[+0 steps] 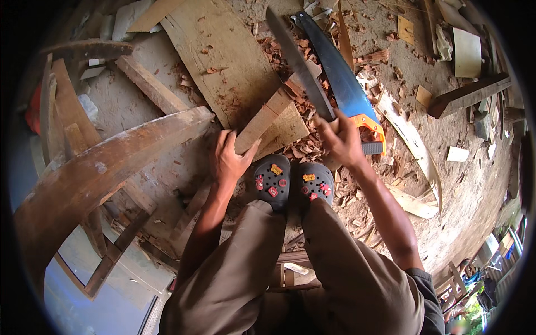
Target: The person is working on a piece of wood, using a hammer to remove nails and a saw to cut the wood. The person is sitting on the floor in a cluttered workshop.
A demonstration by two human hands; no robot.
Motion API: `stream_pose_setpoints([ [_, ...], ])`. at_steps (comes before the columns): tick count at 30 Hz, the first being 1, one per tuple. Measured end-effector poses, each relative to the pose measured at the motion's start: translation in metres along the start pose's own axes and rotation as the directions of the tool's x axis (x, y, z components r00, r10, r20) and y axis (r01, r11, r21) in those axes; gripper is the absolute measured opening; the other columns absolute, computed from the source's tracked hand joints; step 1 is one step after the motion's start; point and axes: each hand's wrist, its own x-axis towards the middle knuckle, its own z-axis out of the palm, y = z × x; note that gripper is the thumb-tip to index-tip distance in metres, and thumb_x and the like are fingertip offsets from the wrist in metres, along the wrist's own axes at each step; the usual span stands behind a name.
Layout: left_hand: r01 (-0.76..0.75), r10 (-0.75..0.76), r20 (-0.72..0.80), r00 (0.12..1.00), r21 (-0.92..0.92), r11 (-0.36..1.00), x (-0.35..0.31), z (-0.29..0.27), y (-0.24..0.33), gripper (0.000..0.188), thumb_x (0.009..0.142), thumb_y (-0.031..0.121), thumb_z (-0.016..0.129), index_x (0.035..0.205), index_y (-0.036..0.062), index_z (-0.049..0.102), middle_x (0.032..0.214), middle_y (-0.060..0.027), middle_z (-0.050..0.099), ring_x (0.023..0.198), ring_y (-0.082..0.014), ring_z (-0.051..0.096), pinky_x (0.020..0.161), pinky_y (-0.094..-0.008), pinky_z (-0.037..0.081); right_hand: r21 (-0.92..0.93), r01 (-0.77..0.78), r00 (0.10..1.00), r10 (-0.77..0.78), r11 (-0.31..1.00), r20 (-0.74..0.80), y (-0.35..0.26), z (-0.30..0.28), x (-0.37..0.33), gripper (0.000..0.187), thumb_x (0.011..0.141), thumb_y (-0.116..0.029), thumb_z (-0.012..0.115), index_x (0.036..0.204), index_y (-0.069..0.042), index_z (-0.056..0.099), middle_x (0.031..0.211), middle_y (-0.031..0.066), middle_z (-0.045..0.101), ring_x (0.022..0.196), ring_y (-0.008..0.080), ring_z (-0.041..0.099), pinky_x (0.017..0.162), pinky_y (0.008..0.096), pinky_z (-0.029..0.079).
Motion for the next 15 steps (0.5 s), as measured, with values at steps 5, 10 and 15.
stream_pose_setpoints([
  [5,-0.002,0.0,0.028,1.0,0.047,0.999,-0.005,0.001,-0.009,0.048,0.075,0.035,0.081,0.099,-0.0034,0.065,0.097,-0.0161,0.061,0.087,-0.0365,0.064,0.073,-0.0432,0.053,0.128,0.369,0.905,-0.324,0.921,-0.277,-0.056,-0.038,0.019,0.03,0.096,-0.031,0.063,0.096,-0.002,0.056,0.066,0.0032,0.059,0.045,0.0107,0.056,0.04,0.0254,0.049],
  [10,-0.028,0.028,-0.031,0.999,0.008,1.0,-0.001,0.003,-0.007,0.044,0.073,0.032,0.083,0.095,-0.0028,0.066,0.095,-0.0159,0.061,0.086,-0.0359,0.064,0.072,-0.0426,0.053,-0.033,0.02,0.996,-0.023,0.999,-0.091,-0.029,-0.021,0.024,0.023,0.093,-0.017,0.06,0.104,0.003,0.058,0.069,0.0076,0.062,0.053,0.0116,0.058,0.046,0.0289,0.046],
  [15,-0.013,0.013,-0.017,1.0,-0.04,0.999,-0.001,0.003,-0.004,0.042,0.073,0.023,0.084,0.096,-0.0065,0.066,0.092,-0.0172,0.062,0.084,-0.0367,0.063,0.073,-0.0436,0.052,-0.287,0.104,0.991,-0.076,0.952,0.108,-0.013,-0.022,0.021,0.035,0.093,-0.026,0.065,0.105,0.006,0.057,0.066,0.0058,0.06,0.056,0.0129,0.058,0.053,0.0313,0.049],
])
